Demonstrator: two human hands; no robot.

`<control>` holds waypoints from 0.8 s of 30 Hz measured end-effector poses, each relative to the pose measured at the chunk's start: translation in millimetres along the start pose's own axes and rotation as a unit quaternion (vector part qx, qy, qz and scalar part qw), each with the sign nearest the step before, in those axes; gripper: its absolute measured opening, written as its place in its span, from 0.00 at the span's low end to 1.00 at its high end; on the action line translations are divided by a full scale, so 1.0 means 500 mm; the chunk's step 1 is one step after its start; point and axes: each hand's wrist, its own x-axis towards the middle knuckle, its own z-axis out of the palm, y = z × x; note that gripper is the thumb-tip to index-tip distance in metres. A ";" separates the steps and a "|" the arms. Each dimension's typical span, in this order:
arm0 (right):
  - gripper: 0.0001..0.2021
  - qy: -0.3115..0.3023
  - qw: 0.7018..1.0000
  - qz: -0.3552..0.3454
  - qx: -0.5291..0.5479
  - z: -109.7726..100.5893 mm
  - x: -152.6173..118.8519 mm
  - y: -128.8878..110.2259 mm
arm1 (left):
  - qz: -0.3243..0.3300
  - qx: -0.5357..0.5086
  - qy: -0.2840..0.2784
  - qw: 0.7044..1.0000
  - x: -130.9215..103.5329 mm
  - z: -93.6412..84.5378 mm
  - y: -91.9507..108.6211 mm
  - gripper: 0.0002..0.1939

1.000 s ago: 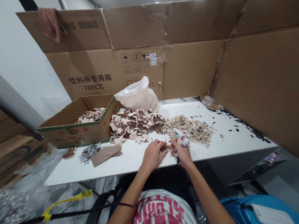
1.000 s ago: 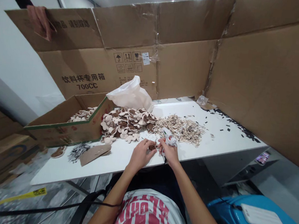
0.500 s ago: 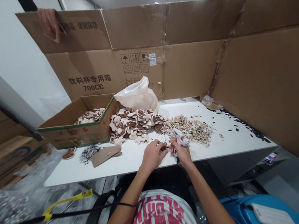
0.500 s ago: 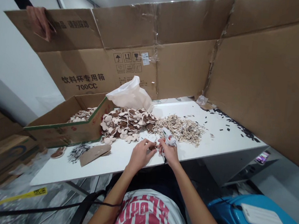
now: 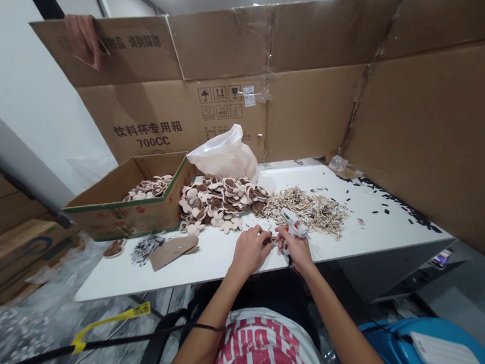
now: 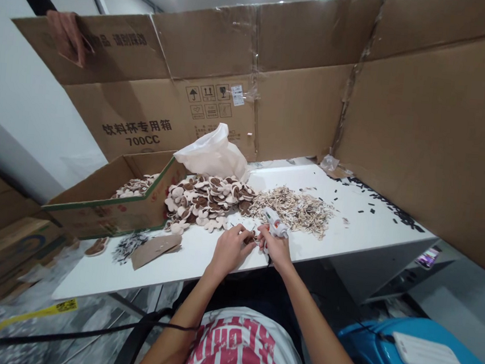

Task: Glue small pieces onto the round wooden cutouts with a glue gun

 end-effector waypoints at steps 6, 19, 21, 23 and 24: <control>0.20 -0.002 1.000 -0.002 0.008 -0.003 0.003 0.005 | -0.004 -0.075 0.018 0.997 -0.006 0.010 -0.008 0.12; 0.24 -0.010 1.000 0.008 -0.002 -0.004 0.003 0.003 | -0.083 -0.195 0.055 0.976 -0.010 0.023 -0.030 0.16; 0.25 -0.016 1.000 0.009 -0.002 -0.005 0.004 0.006 | -0.122 -0.256 0.065 0.957 -0.008 0.021 -0.035 0.14; 0.25 -0.017 1.000 0.008 -0.003 -0.005 0.005 0.007 | -0.159 -0.330 0.087 0.926 -0.004 0.021 -0.042 0.13; 0.25 -0.017 1.000 0.007 -0.004 -0.005 0.004 0.006 | -0.174 -0.365 0.102 0.909 -0.003 0.023 -0.046 0.13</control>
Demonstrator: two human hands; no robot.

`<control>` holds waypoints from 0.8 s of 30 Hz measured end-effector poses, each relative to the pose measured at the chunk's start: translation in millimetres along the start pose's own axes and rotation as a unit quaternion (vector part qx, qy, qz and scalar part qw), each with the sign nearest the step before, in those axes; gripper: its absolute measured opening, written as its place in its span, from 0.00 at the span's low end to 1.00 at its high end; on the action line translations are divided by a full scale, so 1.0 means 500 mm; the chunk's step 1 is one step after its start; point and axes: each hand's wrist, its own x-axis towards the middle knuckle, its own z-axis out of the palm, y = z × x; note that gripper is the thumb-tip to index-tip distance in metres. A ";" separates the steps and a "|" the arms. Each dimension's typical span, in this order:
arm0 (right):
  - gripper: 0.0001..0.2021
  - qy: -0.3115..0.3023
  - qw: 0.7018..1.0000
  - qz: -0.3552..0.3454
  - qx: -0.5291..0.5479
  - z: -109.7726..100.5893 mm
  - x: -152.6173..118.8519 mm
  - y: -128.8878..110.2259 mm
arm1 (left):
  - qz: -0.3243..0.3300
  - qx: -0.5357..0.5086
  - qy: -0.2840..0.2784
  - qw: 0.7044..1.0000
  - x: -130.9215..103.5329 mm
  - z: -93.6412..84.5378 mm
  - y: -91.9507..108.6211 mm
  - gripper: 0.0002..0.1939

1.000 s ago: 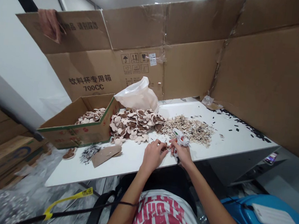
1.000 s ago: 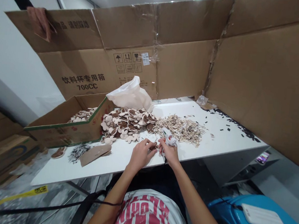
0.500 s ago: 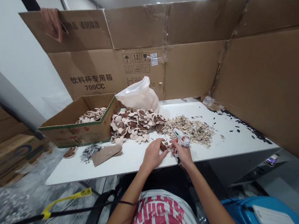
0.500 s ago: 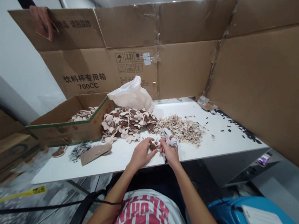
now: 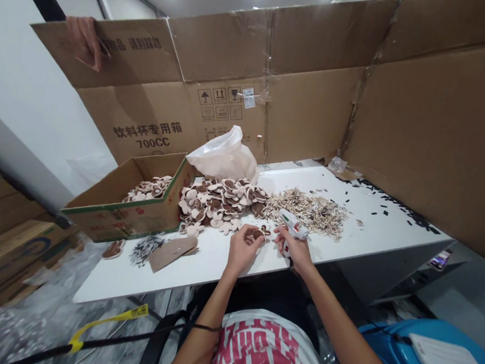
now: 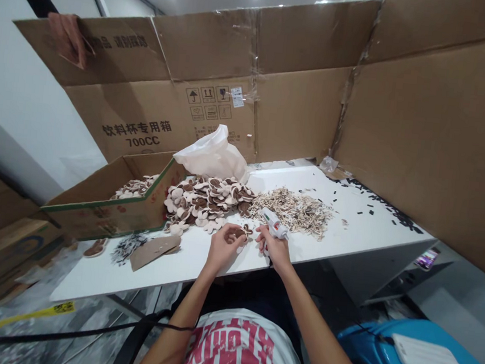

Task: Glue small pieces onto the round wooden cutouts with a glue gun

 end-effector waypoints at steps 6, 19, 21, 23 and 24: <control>0.25 -0.014 1.000 0.007 0.010 -0.003 -0.005 -0.006 | -0.058 -0.172 0.099 0.978 0.011 -0.002 -0.014 0.18; 0.27 -0.217 0.973 0.070 -0.021 -0.014 -0.020 -0.042 | -0.152 -0.296 0.149 0.931 0.016 -0.011 -0.020 0.25; 0.26 -0.217 0.973 0.075 -0.028 -0.014 -0.020 -0.044 | -0.148 -0.291 0.152 0.933 0.015 -0.010 -0.017 0.25; 0.27 -0.219 0.971 0.083 -0.040 -0.015 -0.018 -0.038 | -0.147 -0.283 0.158 0.934 0.014 -0.010 -0.015 0.24; 0.27 -0.221 0.970 0.087 -0.048 -0.015 -0.017 -0.033 | -0.147 -0.280 0.163 0.935 0.014 -0.010 -0.015 0.25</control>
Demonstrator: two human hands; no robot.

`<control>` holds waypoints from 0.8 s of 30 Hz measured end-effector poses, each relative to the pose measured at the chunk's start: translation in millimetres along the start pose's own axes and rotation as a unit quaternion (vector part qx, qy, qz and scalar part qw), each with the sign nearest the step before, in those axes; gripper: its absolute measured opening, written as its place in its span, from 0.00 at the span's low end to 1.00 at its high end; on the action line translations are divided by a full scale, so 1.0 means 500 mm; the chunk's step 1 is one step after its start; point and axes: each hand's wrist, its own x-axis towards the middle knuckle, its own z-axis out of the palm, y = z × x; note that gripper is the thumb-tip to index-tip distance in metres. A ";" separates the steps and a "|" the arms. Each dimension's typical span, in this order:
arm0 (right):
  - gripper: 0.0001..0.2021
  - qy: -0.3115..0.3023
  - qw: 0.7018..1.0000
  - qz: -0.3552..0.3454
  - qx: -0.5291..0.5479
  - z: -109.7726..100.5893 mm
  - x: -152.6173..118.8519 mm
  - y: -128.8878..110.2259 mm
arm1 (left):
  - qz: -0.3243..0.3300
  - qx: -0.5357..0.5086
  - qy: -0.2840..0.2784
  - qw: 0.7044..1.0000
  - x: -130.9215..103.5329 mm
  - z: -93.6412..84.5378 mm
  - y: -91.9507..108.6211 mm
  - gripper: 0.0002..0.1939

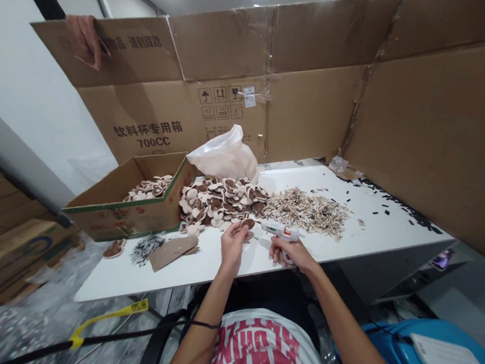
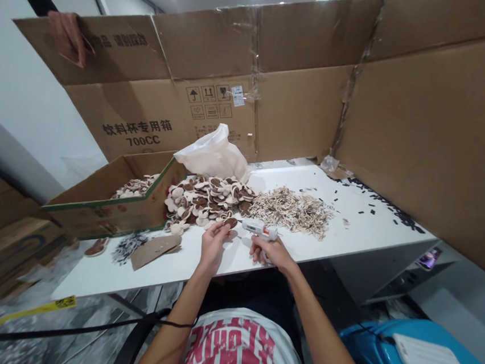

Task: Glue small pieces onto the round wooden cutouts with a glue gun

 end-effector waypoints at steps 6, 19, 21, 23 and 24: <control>0.24 0.019 0.999 0.017 -0.029 0.003 0.010 0.024 | 0.003 0.001 0.010 1.000 0.001 0.000 -0.001 0.25; 0.22 0.054 0.995 0.034 -0.072 0.002 0.020 0.048 | -0.003 -0.001 -0.003 1.000 -0.007 0.002 0.004 0.25; 0.22 0.058 0.995 0.036 -0.075 0.002 0.020 0.049 | -0.007 -0.004 -0.001 1.000 -0.007 0.002 0.005 0.26; 0.21 0.062 0.994 0.037 -0.079 0.002 0.020 0.050 | -0.006 -0.005 0.000 1.000 -0.007 0.002 0.005 0.26; 0.21 0.064 0.994 0.038 -0.082 0.002 0.021 0.050 | -0.005 -0.005 0.000 1.000 -0.008 0.003 0.005 0.26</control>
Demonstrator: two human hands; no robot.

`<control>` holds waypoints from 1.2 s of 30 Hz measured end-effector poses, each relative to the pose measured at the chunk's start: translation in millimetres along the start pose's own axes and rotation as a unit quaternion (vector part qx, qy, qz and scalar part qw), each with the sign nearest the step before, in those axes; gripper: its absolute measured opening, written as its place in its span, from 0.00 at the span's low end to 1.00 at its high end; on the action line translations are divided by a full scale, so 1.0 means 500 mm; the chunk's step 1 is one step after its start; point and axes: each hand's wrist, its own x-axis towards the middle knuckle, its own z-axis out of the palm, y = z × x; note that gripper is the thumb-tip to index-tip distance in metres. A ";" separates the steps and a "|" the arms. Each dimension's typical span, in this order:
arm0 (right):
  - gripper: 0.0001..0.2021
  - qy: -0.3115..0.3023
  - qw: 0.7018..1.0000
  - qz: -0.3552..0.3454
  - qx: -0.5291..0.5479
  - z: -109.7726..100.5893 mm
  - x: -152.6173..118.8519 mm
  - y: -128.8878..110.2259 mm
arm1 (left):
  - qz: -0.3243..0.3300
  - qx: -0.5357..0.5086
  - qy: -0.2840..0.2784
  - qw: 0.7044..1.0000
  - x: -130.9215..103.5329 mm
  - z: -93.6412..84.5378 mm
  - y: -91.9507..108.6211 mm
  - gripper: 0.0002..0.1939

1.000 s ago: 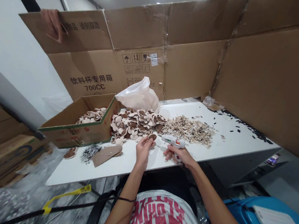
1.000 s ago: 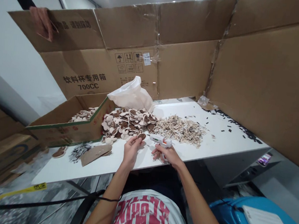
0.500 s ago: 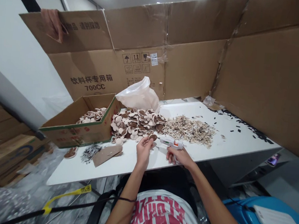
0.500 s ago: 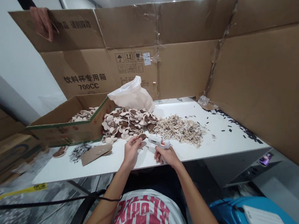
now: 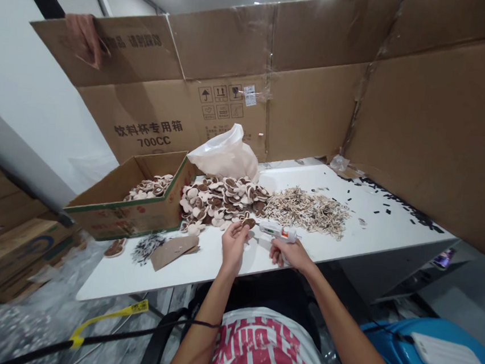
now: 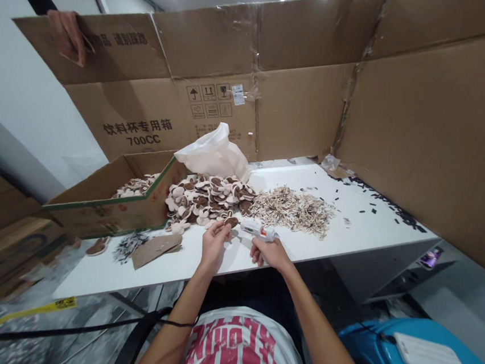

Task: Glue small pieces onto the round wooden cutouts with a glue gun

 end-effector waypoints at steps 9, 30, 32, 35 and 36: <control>0.19 0.013 1.000 0.000 -0.006 0.002 0.001 0.000 | 0.007 0.003 0.002 1.000 0.000 0.000 0.001 0.27; 0.18 0.016 1.000 -0.003 -0.025 0.005 -0.007 -0.022 | 0.008 0.011 0.005 1.000 0.001 -0.001 0.001 0.28; 0.18 0.010 1.000 -0.001 -0.024 0.004 -0.006 -0.020 | 0.006 0.012 0.006 1.000 0.001 -0.001 0.000 0.28; 0.18 0.000 1.000 0.001 -0.026 0.003 -0.003 -0.017 | 0.004 0.013 0.009 1.000 0.003 -0.001 -0.001 0.28; 0.19 -0.003 1.000 0.002 -0.028 0.002 -0.003 -0.016 | 0.003 0.012 0.009 1.000 0.003 -0.002 -0.002 0.29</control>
